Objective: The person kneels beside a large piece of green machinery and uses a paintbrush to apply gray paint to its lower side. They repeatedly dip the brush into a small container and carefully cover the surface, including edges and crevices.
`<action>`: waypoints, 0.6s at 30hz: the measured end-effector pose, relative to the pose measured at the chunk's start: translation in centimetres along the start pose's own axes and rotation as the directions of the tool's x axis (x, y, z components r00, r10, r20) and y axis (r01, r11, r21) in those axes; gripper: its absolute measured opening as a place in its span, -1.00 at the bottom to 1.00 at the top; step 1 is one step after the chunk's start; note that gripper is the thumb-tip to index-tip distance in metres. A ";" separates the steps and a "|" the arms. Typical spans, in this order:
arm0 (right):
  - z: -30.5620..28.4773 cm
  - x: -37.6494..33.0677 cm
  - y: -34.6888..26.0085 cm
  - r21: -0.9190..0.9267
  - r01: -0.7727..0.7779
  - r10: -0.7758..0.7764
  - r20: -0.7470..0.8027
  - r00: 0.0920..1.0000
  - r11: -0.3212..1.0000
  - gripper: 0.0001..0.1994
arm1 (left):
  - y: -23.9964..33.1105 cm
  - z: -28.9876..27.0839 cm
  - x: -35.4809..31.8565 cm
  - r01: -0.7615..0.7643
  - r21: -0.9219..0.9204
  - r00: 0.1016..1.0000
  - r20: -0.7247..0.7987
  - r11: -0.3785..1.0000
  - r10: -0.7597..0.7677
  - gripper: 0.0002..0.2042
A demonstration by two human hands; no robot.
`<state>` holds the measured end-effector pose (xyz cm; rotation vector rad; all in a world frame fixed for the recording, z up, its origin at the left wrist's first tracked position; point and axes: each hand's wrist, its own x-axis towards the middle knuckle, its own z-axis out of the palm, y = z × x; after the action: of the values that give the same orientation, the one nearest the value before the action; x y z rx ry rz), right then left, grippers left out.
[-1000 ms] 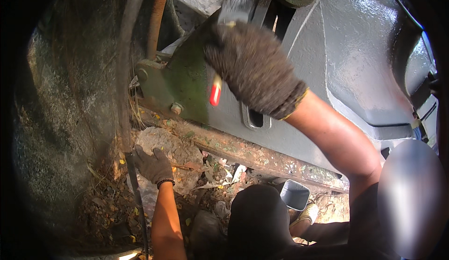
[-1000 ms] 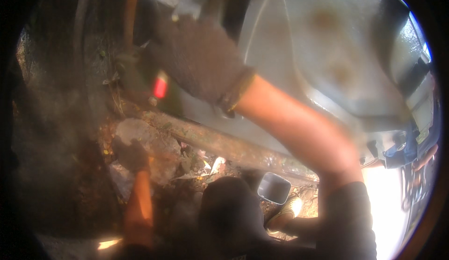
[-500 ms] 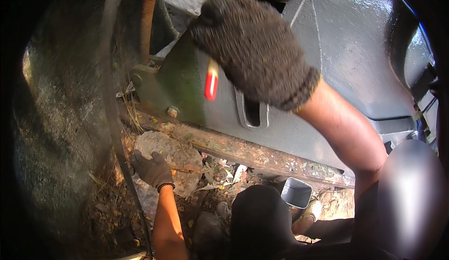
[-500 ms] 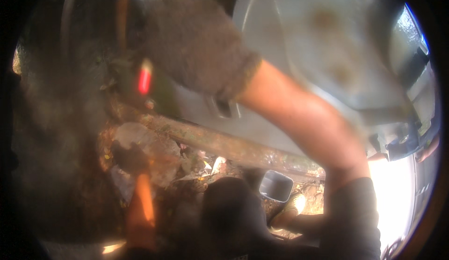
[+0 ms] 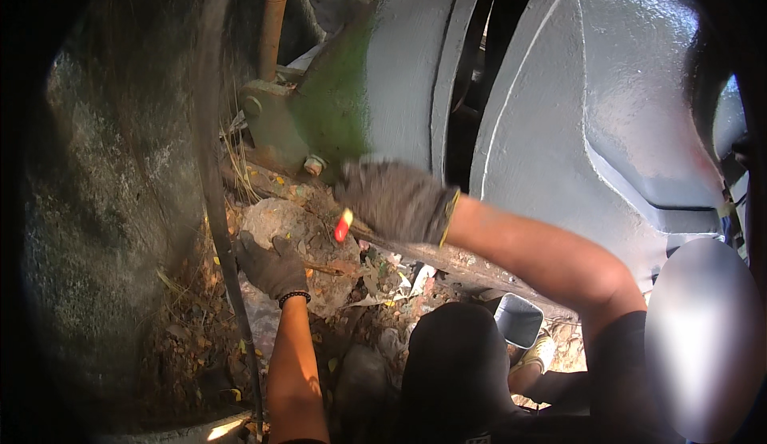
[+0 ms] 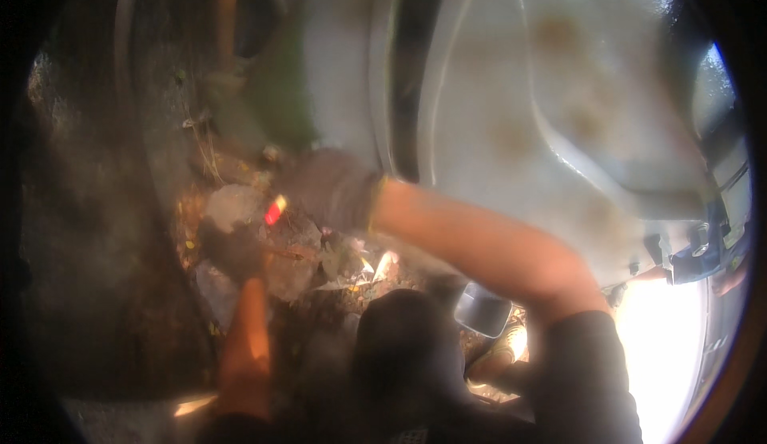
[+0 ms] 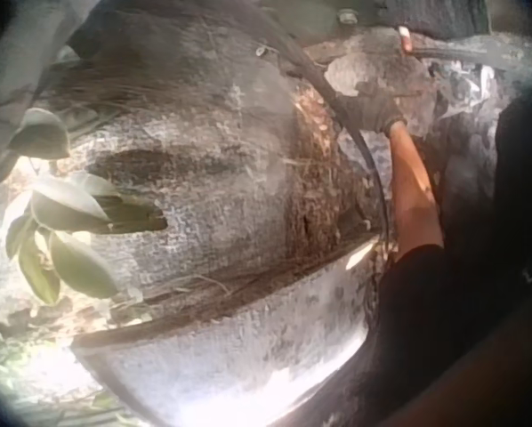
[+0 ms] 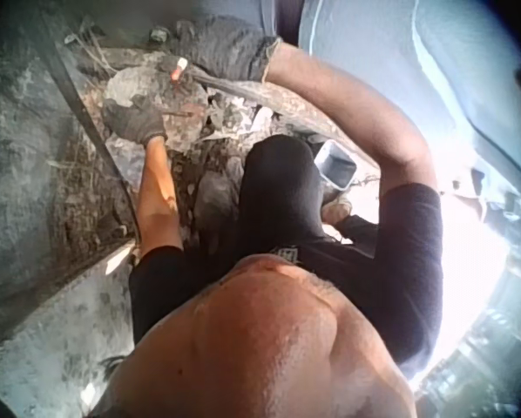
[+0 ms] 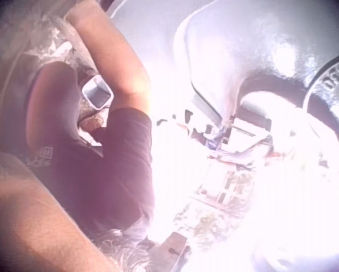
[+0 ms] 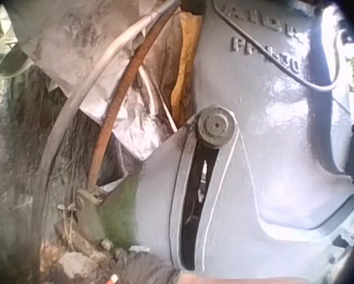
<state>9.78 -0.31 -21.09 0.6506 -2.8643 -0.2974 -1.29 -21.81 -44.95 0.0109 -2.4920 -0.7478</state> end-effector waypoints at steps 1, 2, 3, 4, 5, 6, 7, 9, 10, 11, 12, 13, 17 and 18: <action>-1.7 0.4 1.4 0.020 -0.011 0.014 -0.125 0.992 1.000 -0.64 | 0.2 0.1 0.0 -0.002 -0.001 1.000 -0.004 1.000 0.002 -0.31; -3.5 0.7 3.1 0.041 -0.022 0.031 -0.250 0.968 0.999 -0.60 | 0.5 0.3 0.0 -0.007 -0.003 1.000 -0.009 1.000 0.007 -0.32; -5.8 1.1 4.5 -0.053 -0.051 0.028 -0.360 0.932 0.997 -0.58 | 0.5 0.3 0.1 -0.008 0.001 1.000 -0.017 1.000 0.008 -0.32; -7.9 2.0 5.3 -0.133 -0.080 0.009 -0.467 0.884 0.988 -0.56 | 0.0 0.0 0.2 -0.010 0.014 1.000 -0.023 1.000 0.010 -0.32; -10.3 2.8 5.2 -0.117 -0.079 0.009 -0.505 0.863 0.990 -0.55 | -0.2 -0.1 0.1 -0.011 0.017 1.000 -0.021 1.000 0.011 -0.32; -12.6 3.1 5.1 -0.119 -0.090 0.012 -0.537 0.843 0.989 -0.54 | 0.4 0.1 0.0 -0.018 -0.001 1.000 -0.018 1.000 0.018 -0.31; -13.4 3.5 4.6 -0.186 -0.106 -0.003 -0.508 0.861 0.977 -0.55 | 0.2 -0.2 0.0 -0.013 0.005 1.000 -0.026 1.000 0.013 -0.31; -14.9 3.5 4.2 -0.346 -0.153 -0.014 -0.435 0.900 0.926 -0.56 | 1.3 -0.2 -0.1 -0.017 -0.019 0.999 -0.033 1.000 0.017 -0.30; -13.1 3.4 4.6 -0.292 -0.043 -0.113 -0.499 0.859 0.956 -0.63 | 1.2 -0.2 0.1 -0.024 -0.011 0.999 -0.042 1.000 0.024 -0.29; -11.1 3.6 4.9 -0.250 0.081 -0.212 -0.554 0.805 0.965 -0.70 | 0.7 -0.1 0.2 -0.026 0.003 0.999 -0.048 1.000 0.026 -0.29; -10.0 2.8 2.2 -0.227 -0.011 -0.104 -0.490 0.865 0.974 -0.73 | 0.1 -0.2 0.1 -0.021 0.017 0.998 -0.053 1.000 0.022 -0.29; -8.7 2.6 1.8 -0.137 -0.063 0.013 -0.339 0.941 0.989 -0.76 | 0.2 -0.4 0.1 -0.014 0.024 0.999 -0.041 1.000 0.015 -0.29; -0.4 0.6 2.7 -0.140 0.016 0.004 0.141 0.990 0.990 -0.74 | 2.2 -0.4 0.0 0.019 0.004 1.000 0.001 1.000 -0.019 -0.33; 0.8 0.2 2.1 -0.182 0.106 -0.079 0.151 0.985 0.978 -0.71 | 2.3 -0.6 0.0 0.034 0.006 0.999 0.008 0.999 -0.034 -0.34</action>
<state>8.60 1.62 -21.35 0.7550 -2.8941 -0.6474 -0.66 -20.22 -43.34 0.0527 -2.5074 -0.7556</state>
